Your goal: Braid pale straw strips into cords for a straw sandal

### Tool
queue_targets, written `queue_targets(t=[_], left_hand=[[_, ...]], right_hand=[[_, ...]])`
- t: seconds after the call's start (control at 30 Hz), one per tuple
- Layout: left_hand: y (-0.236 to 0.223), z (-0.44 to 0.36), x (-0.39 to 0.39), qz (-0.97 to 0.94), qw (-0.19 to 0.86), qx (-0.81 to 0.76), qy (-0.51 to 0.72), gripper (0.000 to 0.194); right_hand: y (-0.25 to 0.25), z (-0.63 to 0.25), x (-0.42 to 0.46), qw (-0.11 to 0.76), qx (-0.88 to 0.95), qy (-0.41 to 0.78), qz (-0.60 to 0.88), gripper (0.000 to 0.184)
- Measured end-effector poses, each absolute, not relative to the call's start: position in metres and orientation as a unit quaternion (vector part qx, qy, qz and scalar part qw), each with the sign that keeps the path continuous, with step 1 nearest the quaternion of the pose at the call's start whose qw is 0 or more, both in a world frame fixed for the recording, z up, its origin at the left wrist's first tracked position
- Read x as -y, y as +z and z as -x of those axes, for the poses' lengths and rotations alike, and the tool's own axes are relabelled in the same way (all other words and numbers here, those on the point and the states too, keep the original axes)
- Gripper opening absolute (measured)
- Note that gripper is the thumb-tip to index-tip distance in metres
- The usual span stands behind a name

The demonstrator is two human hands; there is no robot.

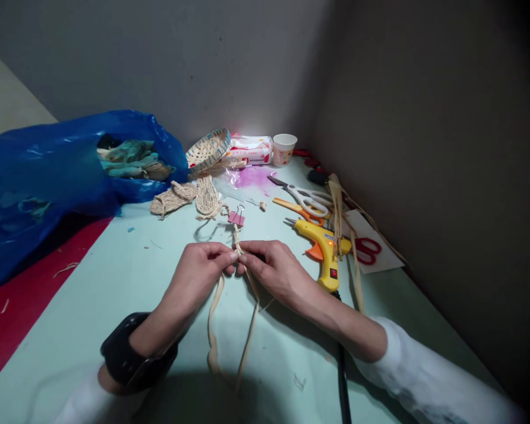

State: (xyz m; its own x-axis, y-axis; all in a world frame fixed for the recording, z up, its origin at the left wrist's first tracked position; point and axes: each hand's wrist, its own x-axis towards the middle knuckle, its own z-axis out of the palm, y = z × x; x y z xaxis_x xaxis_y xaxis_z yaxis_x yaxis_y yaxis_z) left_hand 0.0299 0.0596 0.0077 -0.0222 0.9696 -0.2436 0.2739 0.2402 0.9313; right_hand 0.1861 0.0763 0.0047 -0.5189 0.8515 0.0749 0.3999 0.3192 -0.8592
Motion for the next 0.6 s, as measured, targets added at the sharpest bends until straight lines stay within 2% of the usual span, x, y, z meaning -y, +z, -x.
queue_targets(t=[0.17,0.43,0.6], left_hand=[[0.007,-0.031,-0.060,-0.454,0.565,-0.583,0.366,0.017],[0.007,-0.029,-0.060,-0.393,0.614,-0.576,0.370,0.018],[0.009,-0.032,-0.058,-0.379,0.610,-0.579,0.386,0.013]], right_hand=[[0.010,-0.187,-0.072,0.254,0.786,0.352,0.440,0.020],[0.012,-0.186,-0.065,0.160,0.834,0.173,0.498,0.017],[0.014,-0.187,-0.062,0.161,0.862,0.108,0.468,0.010]])
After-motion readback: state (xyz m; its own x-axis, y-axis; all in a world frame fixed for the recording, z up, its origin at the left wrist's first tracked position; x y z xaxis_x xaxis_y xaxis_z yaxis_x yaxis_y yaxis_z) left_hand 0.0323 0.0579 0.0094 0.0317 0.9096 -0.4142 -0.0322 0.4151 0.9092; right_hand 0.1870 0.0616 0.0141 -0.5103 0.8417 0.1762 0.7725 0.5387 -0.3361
